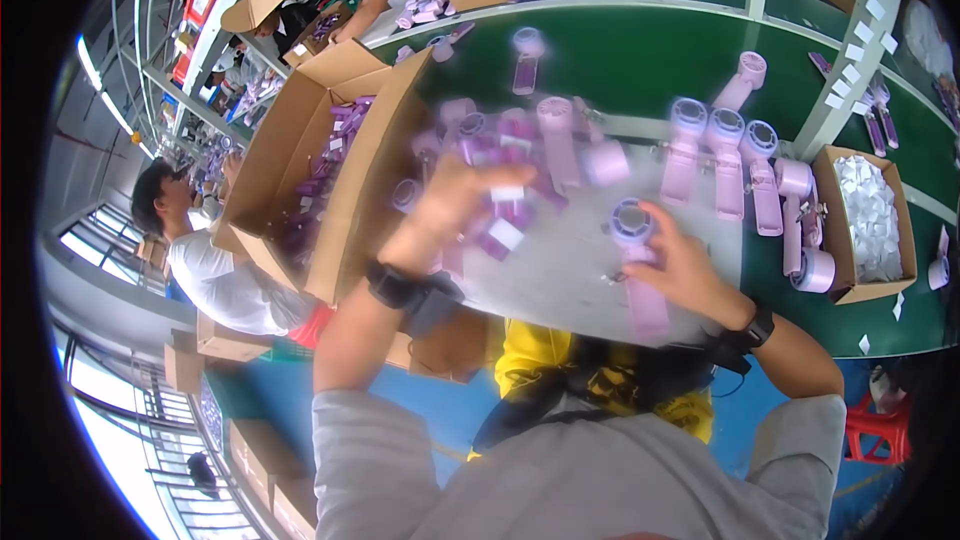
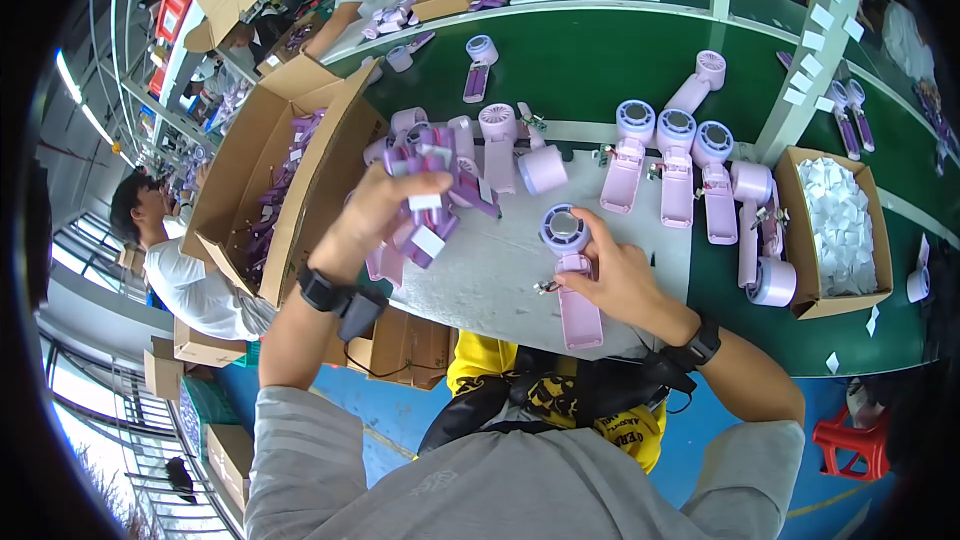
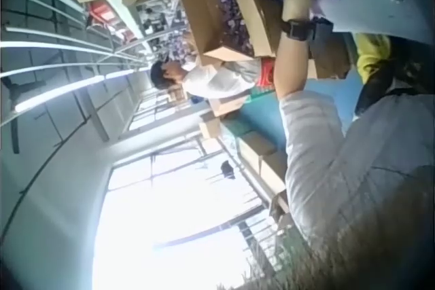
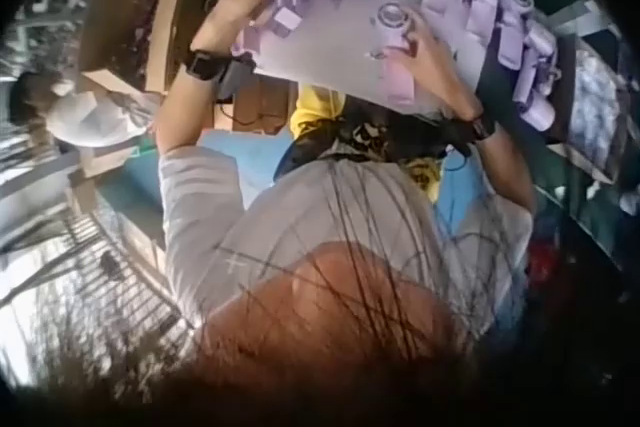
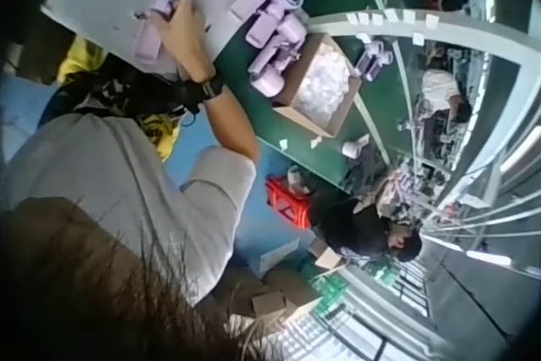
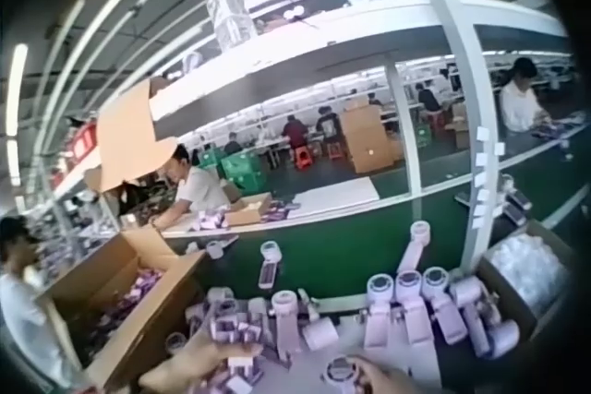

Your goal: The person assembles portable fans by connecting a battery pack and circuit board to the housing, testing the connection, and setting the unit aside. They then reach into a box for more batteries to repeat the process.

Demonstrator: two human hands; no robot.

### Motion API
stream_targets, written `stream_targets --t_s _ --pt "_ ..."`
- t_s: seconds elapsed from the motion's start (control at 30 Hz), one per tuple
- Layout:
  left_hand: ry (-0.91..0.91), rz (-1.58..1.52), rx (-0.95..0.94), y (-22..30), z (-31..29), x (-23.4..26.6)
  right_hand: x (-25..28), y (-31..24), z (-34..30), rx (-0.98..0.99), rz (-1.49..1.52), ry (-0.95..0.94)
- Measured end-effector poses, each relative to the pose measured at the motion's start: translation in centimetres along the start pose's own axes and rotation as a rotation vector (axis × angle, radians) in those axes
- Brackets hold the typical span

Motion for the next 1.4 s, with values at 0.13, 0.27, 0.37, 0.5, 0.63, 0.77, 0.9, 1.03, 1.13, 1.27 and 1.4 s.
stream_targets --t_s 0.13,0.27,0.37,0.5,0.63,0.77,0.9,1.03,1.13,1.27,1.4 --pt "0.023 0.258 0.034 -4.4 -0.9 -0.7 -0.5 -0.2 0.2 -0.005 0.060 -0.010" --pt "0.162 0.591 -0.022 -3.0 -2.1 -2.6 -0.6 -0.1 0.2 0.075 0.042 0.036" --pt "0.331 0.772 -0.148 -4.4 -2.4 -3.7 -0.7 -0.1 0.0 0.130 0.032 0.050" --pt "0.533 0.981 -0.368 -7.2 -1.8 -3.0 -0.9 0.0 0.3 0.162 0.051 0.064" --pt "0.539 1.105 -0.393 -7.9 -2.1 -3.0 -1.0 -0.3 0.0 0.160 0.075 0.062" --pt "0.522 1.186 -0.442 -7.7 -2.6 -3.7 -0.8 -0.4 -0.1 0.130 0.066 0.049" --pt "0.600 1.119 -0.649 -7.9 -2.7 -3.8 -0.7 -0.5 -0.3 0.117 0.079 0.043" --pt "0.714 0.713 -0.664 -8.1 -2.9 -2.7 -0.4 -0.9 -0.7 0.023 0.127 0.040" --pt "0.765 0.228 -0.480 -8.3 -3.4 -2.4 -0.4 -1.4 -1.2 -0.133 0.190 0.047" --pt "0.510 -0.294 -0.273 -7.2 -5.4 -4.7 0.6 -3.4 -1.8 -0.216 -0.076 0.085" --pt "0.288 -0.456 -0.262 -6.4 -7.0 -8.9 2.5 -6.7 -2.8 0.175 -0.544 0.169"
Point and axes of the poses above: each hand's wrist, its own z-axis towards the middle knuckle, its own x-axis out of the back of the hand, y = z × x, the point moved 2 cm from there along z, towards the middle knuckle, and after that the axes turned 7 degrees about z, right-handed, at the moved point
